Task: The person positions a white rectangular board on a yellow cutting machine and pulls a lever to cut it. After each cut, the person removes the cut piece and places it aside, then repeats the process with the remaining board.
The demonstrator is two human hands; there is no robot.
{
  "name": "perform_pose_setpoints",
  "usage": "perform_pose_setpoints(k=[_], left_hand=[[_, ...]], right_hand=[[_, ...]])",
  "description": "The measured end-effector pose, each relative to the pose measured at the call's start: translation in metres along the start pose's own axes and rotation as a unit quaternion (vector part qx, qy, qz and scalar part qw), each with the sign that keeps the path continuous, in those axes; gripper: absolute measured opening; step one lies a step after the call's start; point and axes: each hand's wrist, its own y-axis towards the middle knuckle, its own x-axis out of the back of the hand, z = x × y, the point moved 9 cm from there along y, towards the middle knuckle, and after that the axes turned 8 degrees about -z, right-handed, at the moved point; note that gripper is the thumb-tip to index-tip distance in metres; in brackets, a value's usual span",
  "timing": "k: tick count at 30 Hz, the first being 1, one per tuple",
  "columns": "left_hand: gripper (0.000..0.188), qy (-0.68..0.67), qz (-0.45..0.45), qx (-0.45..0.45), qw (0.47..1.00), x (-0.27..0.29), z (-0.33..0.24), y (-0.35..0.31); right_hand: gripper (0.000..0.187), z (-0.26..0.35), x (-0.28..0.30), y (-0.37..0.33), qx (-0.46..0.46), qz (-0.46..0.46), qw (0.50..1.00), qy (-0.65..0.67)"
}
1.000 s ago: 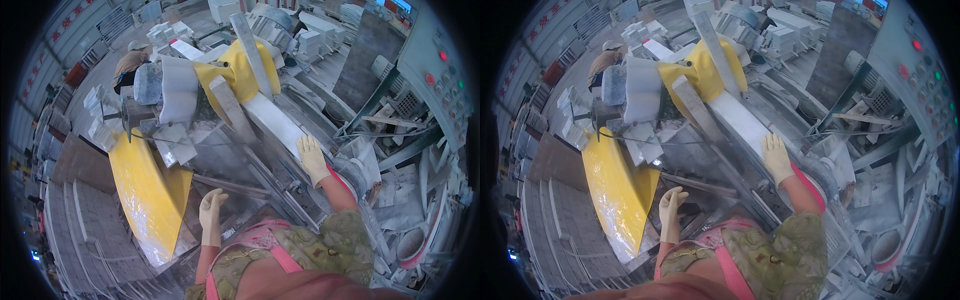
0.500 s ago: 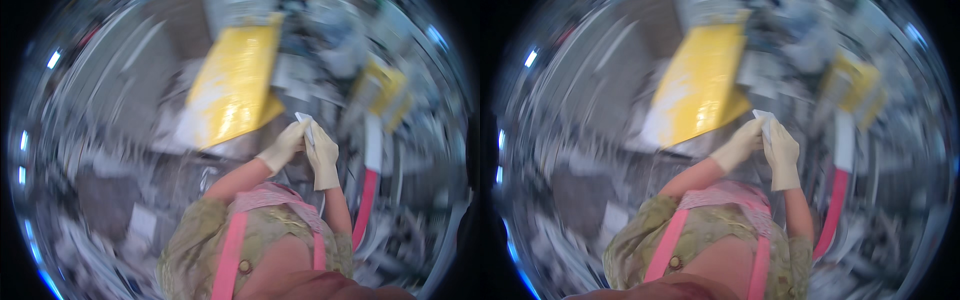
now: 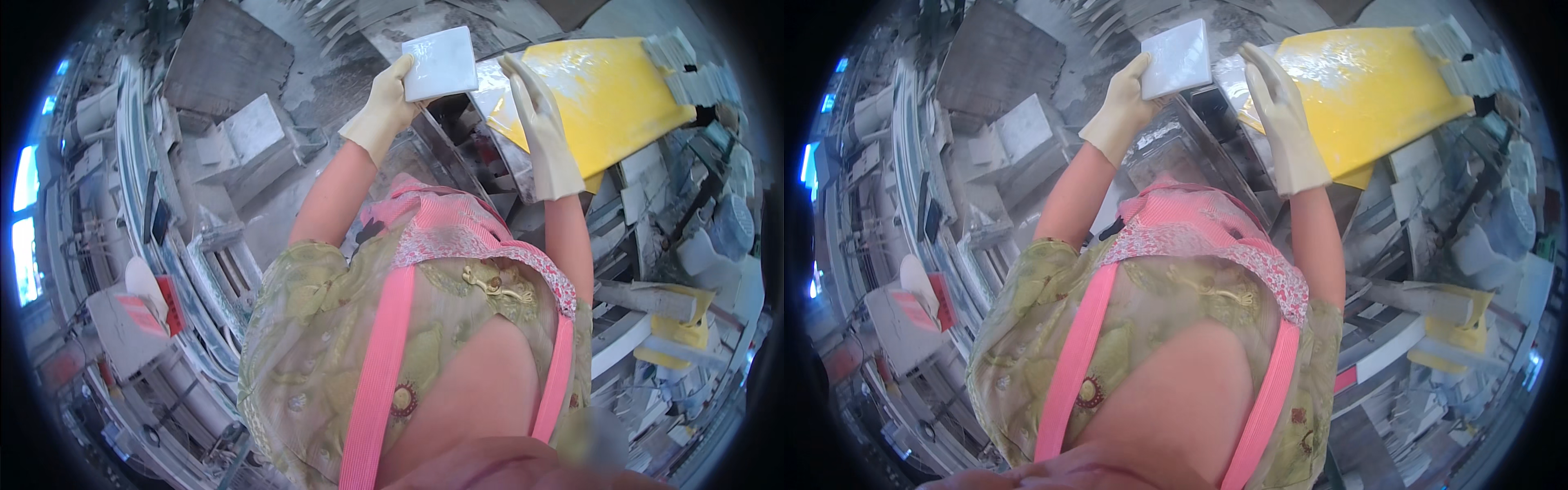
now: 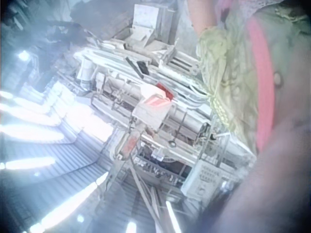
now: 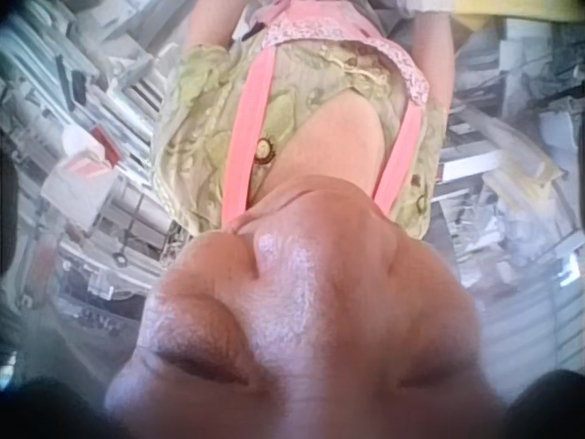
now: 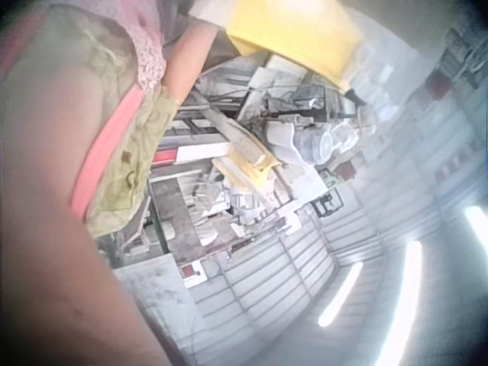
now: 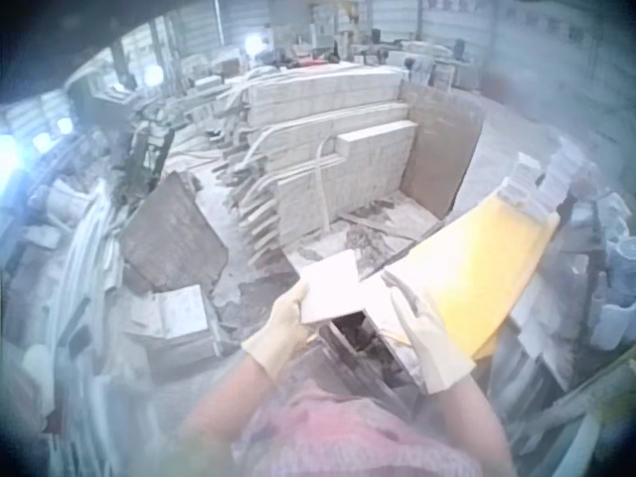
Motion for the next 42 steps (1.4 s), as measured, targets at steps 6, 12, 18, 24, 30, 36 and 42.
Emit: perform_pose_setpoints(k=[6, 12, 18, 24, 30, 36, 42], left_hand=[[0.044, -0.033, -0.013, 0.013, 0.999, 0.036, -0.005, 0.001], [0.046, -0.018, -0.023, 0.024, 0.999, 0.048, -0.008, 0.002], [0.048, 0.026, 0.004, 0.021, 0.999, 0.043, -0.011, 0.001], [0.040, -0.012, 0.017, 0.044, 0.999, 0.041, -0.003, 0.001], [0.030, -0.209, -0.074, -0.058, 0.973, 0.077, -0.075, 0.007], [0.027, -0.399, -0.129, -0.236, 0.877, 0.207, -0.200, -0.061], [0.029, -0.486, -0.190, -0.361, 0.773, 0.285, -0.226, -0.161]], right_hand=[[0.096, -0.002, -0.092, 0.029, -0.065, 0.154, 0.979, 0.113], [0.081, -0.009, -0.110, 0.042, -0.060, 0.161, 0.982, 0.077], [0.041, -0.011, -0.101, 0.052, -0.096, 0.105, 0.982, 0.121], [0.032, -0.025, -0.091, 0.063, -0.146, 0.063, 0.987, 0.029], [0.056, 0.004, -0.080, 0.037, 0.281, 0.086, 0.886, -0.360], [0.042, -0.040, -0.055, 0.034, 0.229, 0.133, 0.868, -0.419], [0.035, -0.093, -0.078, 0.027, -0.165, 0.128, 0.978, 0.016]])
